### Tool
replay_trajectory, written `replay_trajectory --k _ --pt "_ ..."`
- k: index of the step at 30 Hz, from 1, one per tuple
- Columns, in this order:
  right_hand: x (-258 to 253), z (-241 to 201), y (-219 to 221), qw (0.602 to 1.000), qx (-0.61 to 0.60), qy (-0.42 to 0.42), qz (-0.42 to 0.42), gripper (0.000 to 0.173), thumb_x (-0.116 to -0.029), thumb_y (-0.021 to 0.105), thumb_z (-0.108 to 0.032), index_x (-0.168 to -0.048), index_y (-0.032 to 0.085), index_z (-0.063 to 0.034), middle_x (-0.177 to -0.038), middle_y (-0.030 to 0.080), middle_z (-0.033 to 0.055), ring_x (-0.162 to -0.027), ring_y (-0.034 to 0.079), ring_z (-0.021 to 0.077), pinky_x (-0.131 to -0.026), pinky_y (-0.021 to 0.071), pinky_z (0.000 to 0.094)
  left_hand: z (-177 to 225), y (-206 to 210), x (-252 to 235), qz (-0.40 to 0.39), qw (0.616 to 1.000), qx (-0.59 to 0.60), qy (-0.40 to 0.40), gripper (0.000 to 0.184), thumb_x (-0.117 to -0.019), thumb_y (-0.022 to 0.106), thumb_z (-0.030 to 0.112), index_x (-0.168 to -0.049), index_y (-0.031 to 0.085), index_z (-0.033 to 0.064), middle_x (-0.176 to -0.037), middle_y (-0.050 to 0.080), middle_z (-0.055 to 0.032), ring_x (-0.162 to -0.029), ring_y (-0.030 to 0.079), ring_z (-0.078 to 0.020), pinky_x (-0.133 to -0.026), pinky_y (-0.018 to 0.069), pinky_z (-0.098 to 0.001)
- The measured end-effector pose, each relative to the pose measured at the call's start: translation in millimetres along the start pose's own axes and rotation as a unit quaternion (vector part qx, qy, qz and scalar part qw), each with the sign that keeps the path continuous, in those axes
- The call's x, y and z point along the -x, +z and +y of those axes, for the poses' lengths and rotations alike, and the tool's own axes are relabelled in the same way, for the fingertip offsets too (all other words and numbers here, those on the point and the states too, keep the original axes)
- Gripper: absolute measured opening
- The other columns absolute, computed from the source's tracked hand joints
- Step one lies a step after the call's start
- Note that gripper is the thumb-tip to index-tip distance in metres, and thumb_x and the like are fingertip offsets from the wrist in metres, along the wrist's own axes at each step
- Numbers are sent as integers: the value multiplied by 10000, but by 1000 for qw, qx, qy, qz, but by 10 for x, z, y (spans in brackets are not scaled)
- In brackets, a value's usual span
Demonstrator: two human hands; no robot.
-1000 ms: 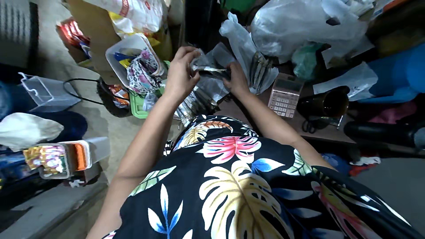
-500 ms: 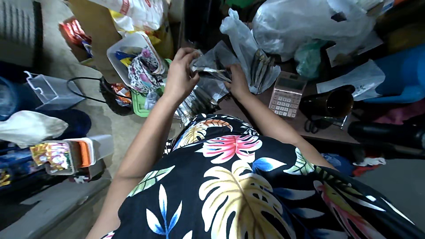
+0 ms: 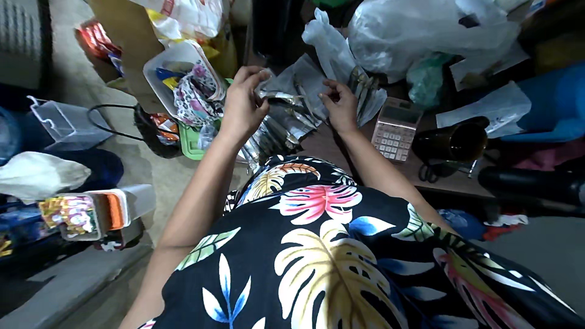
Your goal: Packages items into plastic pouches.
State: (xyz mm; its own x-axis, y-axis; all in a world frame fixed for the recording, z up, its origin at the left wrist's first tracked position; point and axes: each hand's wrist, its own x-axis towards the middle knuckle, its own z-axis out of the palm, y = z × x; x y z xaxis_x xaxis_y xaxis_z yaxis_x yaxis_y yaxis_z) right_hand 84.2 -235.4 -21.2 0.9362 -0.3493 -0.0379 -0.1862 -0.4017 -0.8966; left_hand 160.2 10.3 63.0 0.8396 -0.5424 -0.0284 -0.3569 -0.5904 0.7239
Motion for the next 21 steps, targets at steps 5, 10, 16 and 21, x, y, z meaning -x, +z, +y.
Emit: replay_trajectory --k 5,10,16,21 --pt "5 -109 43 997 52 22 -58 310 -1063 555 -241 -1215 719 -25 -1075 757 111 -967 721 171 -919 563 357 -5 -12 12 6 1000 0 -1 467 -895 622 -3 -1360 612 19 -1413 541 -181 -807 611 -175 -695 527 -330" --pt "-52 -27 234 973 185 -18 -138 458 -960 714 -242 -1330 631 15 -1261 656 224 -1127 659 346 -1020 521 478 7 -16 22 12 1000 -2 10 456 -893 628 7 -1349 617 13 -1406 543 -187 -828 615 -177 -712 528 -327" --pt "-50 -130 134 977 167 36 -131 328 -1011 581 -103 -1315 648 0 -1216 706 184 -1078 709 273 -989 555 415 -15 -44 54 15 1000 10 8 468 -895 623 2 -1362 612 23 -1411 539 -174 -788 603 -153 -687 523 -308" --pt "96 82 27 941 279 -118 -148 281 -1006 571 -99 -1240 712 -31 -1204 718 187 -1168 672 371 -1025 517 530 -39 -68 67 20 1000 5 2 470 -891 623 -3 -1361 614 23 -1407 547 -171 -838 624 -174 -724 538 -327"
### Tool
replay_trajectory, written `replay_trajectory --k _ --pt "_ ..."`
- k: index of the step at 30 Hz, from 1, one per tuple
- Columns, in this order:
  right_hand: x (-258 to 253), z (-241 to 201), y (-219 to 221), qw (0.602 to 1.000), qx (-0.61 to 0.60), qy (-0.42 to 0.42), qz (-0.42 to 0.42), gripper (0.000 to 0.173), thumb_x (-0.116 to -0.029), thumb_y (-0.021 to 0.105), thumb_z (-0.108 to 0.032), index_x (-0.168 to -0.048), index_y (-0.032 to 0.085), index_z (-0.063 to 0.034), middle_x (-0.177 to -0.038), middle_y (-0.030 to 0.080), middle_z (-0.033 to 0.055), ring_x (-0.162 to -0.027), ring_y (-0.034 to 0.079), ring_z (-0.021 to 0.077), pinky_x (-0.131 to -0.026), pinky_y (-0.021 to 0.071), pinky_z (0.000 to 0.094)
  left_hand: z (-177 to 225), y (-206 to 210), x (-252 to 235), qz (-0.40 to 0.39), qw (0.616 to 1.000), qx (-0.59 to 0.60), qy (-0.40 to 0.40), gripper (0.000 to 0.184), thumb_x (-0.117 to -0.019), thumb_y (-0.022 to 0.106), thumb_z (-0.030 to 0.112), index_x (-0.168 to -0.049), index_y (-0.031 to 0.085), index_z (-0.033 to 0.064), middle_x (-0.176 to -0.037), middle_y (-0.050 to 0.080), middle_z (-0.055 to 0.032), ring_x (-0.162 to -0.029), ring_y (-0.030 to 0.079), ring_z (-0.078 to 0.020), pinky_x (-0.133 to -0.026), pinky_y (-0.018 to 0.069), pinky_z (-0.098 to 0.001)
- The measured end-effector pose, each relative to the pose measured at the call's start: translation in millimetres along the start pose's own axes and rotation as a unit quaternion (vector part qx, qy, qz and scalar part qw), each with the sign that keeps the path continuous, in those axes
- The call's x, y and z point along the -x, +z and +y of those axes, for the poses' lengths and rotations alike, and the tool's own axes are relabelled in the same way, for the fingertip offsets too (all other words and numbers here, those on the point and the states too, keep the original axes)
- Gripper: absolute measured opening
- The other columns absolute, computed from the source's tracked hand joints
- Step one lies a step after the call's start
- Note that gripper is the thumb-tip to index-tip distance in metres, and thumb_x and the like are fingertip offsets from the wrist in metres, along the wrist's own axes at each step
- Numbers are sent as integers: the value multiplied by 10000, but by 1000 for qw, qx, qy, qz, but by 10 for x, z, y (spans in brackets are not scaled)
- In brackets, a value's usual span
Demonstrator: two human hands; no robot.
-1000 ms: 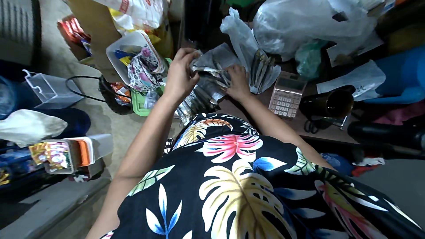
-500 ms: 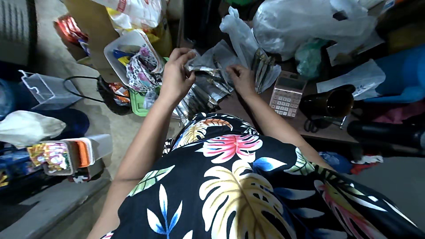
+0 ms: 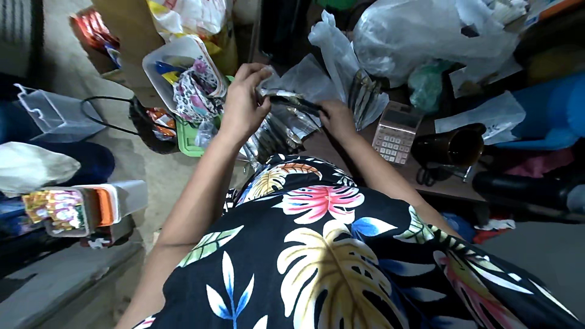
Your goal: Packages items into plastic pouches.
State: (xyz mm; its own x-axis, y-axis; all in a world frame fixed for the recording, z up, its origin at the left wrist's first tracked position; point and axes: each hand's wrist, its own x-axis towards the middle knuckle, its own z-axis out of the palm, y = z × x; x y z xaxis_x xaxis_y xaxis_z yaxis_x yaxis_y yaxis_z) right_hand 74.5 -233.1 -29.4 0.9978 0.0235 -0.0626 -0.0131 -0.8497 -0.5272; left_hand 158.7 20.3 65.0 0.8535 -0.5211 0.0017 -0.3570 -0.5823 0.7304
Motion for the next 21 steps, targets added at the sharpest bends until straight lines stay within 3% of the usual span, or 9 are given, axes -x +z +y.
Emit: replay_trajectory --k 3,9,12,15,18,21 --pt "8 52 74 999 24 -38 12 336 -979 665 -225 -1237 694 -12 -1202 703 200 -1182 649 384 -1021 510 534 8 7 -7 -5 1000 0 -3 474 -894 622 -9 -1367 611 22 -1413 543 -172 -823 622 -167 -718 538 -320" --pt "-36 18 61 1000 17 -9 9 367 -986 612 -126 -1317 635 33 -1243 680 234 -1200 646 393 -1035 518 500 34 36 -59 -15 1000 2 0 469 -896 628 -5 -1364 606 8 -1424 539 -189 -948 646 -223 -809 553 -362" --pt "-55 -1 -104 994 -66 85 18 387 -976 641 -177 -1310 646 20 -1199 703 216 -1117 685 344 -1000 533 487 38 75 -111 -26 1000 2 3 484 -884 636 -9 -1367 605 14 -1424 534 -181 -873 644 -200 -750 555 -347" --pt "-19 -31 -402 968 -174 174 48 375 -965 677 -204 -1289 655 -16 -1186 712 157 -1044 709 223 -944 570 383 38 131 -165 -36 999 1 8 483 -874 651 -25 -1355 614 9 -1427 539 -189 -948 661 -249 -814 566 -400" --pt "112 -120 -723 959 -240 115 101 297 -940 695 -170 -1191 683 -12 -1066 720 95 -896 690 96 -821 578 268 48 159 -205 -49 999 -7 14 470 -887 626 -25 -1356 610 6 -1431 536 -186 -957 659 -259 -827 563 -411" --pt "194 -258 -968 967 -246 13 72 268 -916 704 -150 -1144 705 -9 -1017 726 66 -873 676 49 -822 568 230 78 179 -225 -61 998 -9 25 472 -888 615 -27 -1359 605 1 -1435 535 -186 -995 664 -265 -850 565 -415"
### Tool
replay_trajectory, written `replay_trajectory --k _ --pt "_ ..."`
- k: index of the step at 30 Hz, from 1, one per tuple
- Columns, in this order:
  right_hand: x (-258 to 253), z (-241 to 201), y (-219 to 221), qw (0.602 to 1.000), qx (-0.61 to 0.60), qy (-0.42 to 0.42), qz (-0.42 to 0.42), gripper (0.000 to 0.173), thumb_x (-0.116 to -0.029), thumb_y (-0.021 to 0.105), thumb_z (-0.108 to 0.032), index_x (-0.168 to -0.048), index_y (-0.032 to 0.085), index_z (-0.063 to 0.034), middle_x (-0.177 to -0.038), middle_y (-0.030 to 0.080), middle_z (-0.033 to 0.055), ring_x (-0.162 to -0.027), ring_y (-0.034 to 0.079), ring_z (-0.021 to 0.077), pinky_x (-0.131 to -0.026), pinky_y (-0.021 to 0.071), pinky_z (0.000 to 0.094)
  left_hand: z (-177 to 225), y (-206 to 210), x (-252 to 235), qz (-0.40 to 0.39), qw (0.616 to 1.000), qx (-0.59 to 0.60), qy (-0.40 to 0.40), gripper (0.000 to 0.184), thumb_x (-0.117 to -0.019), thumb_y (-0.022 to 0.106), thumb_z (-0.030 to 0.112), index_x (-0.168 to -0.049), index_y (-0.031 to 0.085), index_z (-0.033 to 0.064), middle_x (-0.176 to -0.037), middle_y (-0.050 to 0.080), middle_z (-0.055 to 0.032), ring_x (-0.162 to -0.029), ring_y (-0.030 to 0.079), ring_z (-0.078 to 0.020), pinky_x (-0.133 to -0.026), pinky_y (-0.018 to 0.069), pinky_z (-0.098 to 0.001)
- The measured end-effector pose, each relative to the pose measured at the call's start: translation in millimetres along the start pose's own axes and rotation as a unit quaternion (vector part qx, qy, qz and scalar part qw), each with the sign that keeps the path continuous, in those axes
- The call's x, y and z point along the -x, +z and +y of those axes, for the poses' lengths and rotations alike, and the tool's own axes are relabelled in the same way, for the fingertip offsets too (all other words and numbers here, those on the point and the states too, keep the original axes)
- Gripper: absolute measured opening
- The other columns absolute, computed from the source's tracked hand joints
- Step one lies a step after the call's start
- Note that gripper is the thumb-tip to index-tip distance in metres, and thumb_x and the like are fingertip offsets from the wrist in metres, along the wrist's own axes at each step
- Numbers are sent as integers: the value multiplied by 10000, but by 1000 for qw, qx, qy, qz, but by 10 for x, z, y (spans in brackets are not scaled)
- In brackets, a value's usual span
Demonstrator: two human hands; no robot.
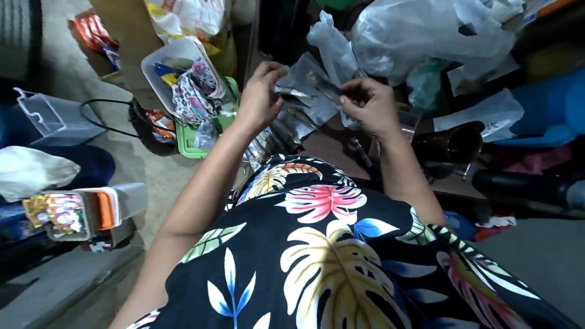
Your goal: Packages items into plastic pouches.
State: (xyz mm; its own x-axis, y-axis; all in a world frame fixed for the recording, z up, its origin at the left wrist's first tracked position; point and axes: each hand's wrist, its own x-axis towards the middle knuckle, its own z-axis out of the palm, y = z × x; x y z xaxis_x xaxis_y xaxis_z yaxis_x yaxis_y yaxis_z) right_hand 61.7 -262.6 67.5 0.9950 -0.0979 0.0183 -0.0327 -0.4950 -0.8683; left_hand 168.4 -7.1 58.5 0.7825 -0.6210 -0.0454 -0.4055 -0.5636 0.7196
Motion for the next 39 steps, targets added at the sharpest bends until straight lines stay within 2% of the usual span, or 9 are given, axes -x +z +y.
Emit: replay_trajectory --k 4,8,11,18,23,27,32,36,39 --pt "-73 -172 37 990 93 -76 -71 229 -916 703 -146 -1095 740 -7 -997 741 123 -871 703 151 -820 578 308 90 11 -1 -21 1000 8 17 509 -878 627 -42 -1384 583 -3 -1451 518 -197 -1024 670 -271 -854 578 -413" --pt "-180 -215 207 962 220 -140 -85 208 -928 679 -112 -1091 729 7 -1055 737 180 -1016 711 329 -915 571 472 160 27 37 -36 999 6 39 515 -877 631 -48 -1387 576 -10 -1450 511 -198 -846 660 -220 -732 573 -367" --pt "-220 -336 377 935 296 -177 -79 225 -943 660 -100 -1131 693 19 -1028 724 200 -1029 692 396 -901 558 510 209 33 71 -40 998 5 55 526 -861 643 -73 -1381 578 -21 -1433 520 -206 -862 665 -219 -747 577 -350" --pt "-299 -326 603 968 200 -148 -35 171 -989 579 -34 -1110 664 52 -1018 725 198 -952 729 331 -869 590 451 231 -48 87 -26 999 4 32 517 -866 629 -71 -1378 582 -19 -1437 523 -206 -931 659 -243 -796 567 -374" --pt "-229 -193 527 975 140 -165 -41 290 -971 697 -220 -1087 679 45 -1014 719 185 -925 714 291 -831 590 418 216 -71 96 -14 999 25 25 507 -868 613 -56 -1371 598 8 -1428 528 -180 -832 634 -175 -717 552 -319" --pt "-131 -163 624 973 107 -202 -25 168 -959 690 -103 -1035 706 46 -1002 716 190 -911 718 267 -822 600 361 236 -50 109 -13 999 32 30 505 -869 609 -58 -1368 601 11 -1424 533 -176 -817 631 -165 -700 547 -308" --pt "-100 -26 495 993 41 -64 94 206 -1007 596 -114 -1094 669 59 -989 704 155 -843 696 166 -768 588 304 221 -125 121 6 999 35 16 501 -879 604 -33 -1377 600 21 -1432 525 -165 -811 628 -144 -694 543 -293" --pt "-1 357 668 976 178 68 -106 310 -1008 634 -210 -1174 670 49 -1125 683 221 -999 691 345 -908 565 501 220 -159 106 23 999 41 14 503 -880 599 -25 -1380 600 30 -1425 531 -153 -798 606 -118 -673 525 -269" --pt "24 444 872 943 260 106 -179 380 -986 674 -290 -1213 667 15 -1220 652 226 -1168 633 398 -980 514 578 189 -148 92 21 999 35 10 509 -878 603 -32 -1384 595 29 -1435 524 -157 -813 618 -130 -687 533 -276"
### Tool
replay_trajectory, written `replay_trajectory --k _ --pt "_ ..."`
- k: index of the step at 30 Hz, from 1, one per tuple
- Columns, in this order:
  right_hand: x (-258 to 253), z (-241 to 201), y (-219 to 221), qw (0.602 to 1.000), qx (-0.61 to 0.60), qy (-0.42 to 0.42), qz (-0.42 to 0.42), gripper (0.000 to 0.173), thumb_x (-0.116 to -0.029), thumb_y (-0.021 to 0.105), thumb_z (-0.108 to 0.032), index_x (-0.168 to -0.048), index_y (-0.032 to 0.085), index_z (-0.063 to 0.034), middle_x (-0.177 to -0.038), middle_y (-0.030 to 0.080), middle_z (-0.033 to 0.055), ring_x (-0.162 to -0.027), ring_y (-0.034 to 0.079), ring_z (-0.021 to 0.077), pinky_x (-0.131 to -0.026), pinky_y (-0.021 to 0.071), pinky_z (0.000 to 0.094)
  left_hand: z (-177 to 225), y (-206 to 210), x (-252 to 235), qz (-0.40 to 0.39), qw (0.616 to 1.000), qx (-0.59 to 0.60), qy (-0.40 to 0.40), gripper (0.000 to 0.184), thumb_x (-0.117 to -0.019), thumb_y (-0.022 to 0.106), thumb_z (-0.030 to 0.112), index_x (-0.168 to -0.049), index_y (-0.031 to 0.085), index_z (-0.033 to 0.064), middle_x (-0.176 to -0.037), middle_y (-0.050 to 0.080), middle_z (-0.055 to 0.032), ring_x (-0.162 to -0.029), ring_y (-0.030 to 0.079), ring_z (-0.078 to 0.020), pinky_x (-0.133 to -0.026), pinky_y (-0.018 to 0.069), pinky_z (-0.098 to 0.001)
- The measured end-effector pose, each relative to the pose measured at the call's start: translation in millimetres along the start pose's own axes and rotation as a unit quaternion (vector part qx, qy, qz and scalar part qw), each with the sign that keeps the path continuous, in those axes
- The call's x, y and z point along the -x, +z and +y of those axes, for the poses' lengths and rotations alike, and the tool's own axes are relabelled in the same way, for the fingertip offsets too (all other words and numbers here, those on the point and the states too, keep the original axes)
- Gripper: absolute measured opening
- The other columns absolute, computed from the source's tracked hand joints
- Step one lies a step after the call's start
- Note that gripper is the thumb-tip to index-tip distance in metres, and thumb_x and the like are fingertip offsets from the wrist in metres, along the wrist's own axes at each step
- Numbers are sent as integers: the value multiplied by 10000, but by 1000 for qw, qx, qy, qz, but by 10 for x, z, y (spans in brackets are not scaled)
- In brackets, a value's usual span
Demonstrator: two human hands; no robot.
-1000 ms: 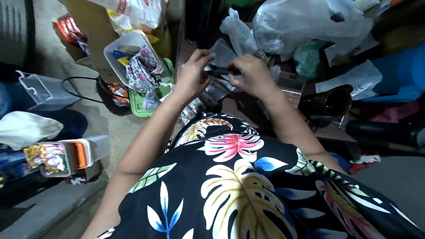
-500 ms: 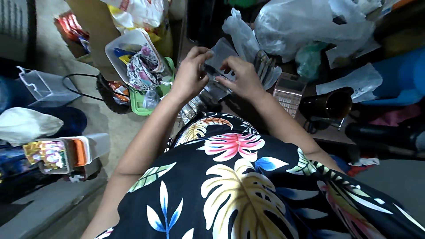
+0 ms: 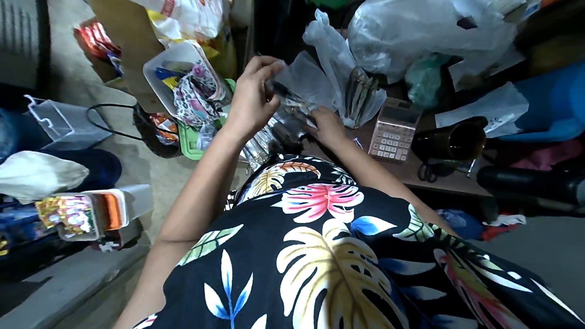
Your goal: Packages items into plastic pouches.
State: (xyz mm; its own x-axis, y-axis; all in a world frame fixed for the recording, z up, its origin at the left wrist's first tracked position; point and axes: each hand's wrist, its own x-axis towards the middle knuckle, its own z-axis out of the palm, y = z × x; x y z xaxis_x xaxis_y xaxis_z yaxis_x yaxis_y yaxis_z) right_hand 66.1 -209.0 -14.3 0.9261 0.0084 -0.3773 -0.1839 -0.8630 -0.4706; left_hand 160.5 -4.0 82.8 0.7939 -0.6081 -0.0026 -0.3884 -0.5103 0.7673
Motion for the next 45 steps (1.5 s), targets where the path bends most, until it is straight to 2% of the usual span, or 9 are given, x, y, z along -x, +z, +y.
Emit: replay_trajectory --k 4,10,12,13,15,20,26,33,45 --pt "-28 -9 19 1000 1 13 6 337 -958 707 -221 -1207 664 2 -1238 654 222 -1227 599 403 -1018 488 574 -69 -3 2 1 1000 -5 1 507 -876 598 -25 -1378 601 41 -1434 524 -158 -800 606 -131 -670 521 -282" --pt "273 61 -441 994 -81 46 53 311 -1000 643 -216 -1207 689 11 -1129 710 211 -1037 695 342 -946 547 513 -63 -13 33 -1 1000 3 -18 500 -877 599 -31 -1374 596 19 -1449 509 -166 -803 608 -142 -679 529 -297" --pt "393 -326 -1159 969 -75 197 -131 383 -1079 545 -234 -1428 565 -79 -1390 616 111 -1266 597 222 -1113 437 408 -67 -15 42 -4 1000 5 -18 503 -874 598 -37 -1374 596 16 -1446 509 -171 -816 616 -148 -689 535 -297" --pt "555 -124 -979 990 -91 92 52 304 -1014 637 -245 -1221 706 -33 -1105 727 132 -956 700 209 -887 557 379 -75 -10 42 -5 1000 4 -17 499 -877 597 -36 -1372 598 20 -1449 507 -168 -810 614 -145 -686 534 -297" --pt "645 7 -1026 975 -167 -11 149 266 -963 714 -255 -1130 737 -50 -984 736 81 -808 690 124 -779 583 327 -83 3 35 -7 1000 3 -12 485 -885 598 -24 -1368 600 23 -1448 506 -169 -788 607 -135 -675 532 -293" --pt "599 -464 -1121 971 -114 -131 163 222 -934 729 -176 -1079 749 -10 -975 753 128 -869 724 200 -840 588 375 5 52 38 -14 1000 -5 -4 494 -884 604 -12 -1377 593 15 -1426 517 -172 -781 604 -135 -674 528 -291" --pt "167 -818 -841 979 -10 -108 173 336 -908 752 -236 -1143 690 -4 -1127 698 193 -1084 675 358 -921 542 510 166 96 74 -23 1000 -4 8 455 -888 634 -9 -1342 616 22 -1406 542 -170 -829 644 -166 -729 561 -322" --pt "-129 -618 -1051 988 -122 -78 46 257 -975 653 -190 -1139 662 7 -1048 703 163 -960 695 279 -890 554 476 231 25 142 9 1000 -12 24 367 -914 576 -32 -1250 700 51 -1316 625 -142 -806 636 -136 -727 544 -292" --pt "309 -828 -1804 974 -160 -101 122 208 -917 658 -35 -1119 634 4 -1061 681 116 -781 712 132 -735 626 319 538 -498 97 73 989 -88 98 183 -917 621 3 -1032 761 33 -1088 685 -177 -875 660 -199 -827 539 -347"
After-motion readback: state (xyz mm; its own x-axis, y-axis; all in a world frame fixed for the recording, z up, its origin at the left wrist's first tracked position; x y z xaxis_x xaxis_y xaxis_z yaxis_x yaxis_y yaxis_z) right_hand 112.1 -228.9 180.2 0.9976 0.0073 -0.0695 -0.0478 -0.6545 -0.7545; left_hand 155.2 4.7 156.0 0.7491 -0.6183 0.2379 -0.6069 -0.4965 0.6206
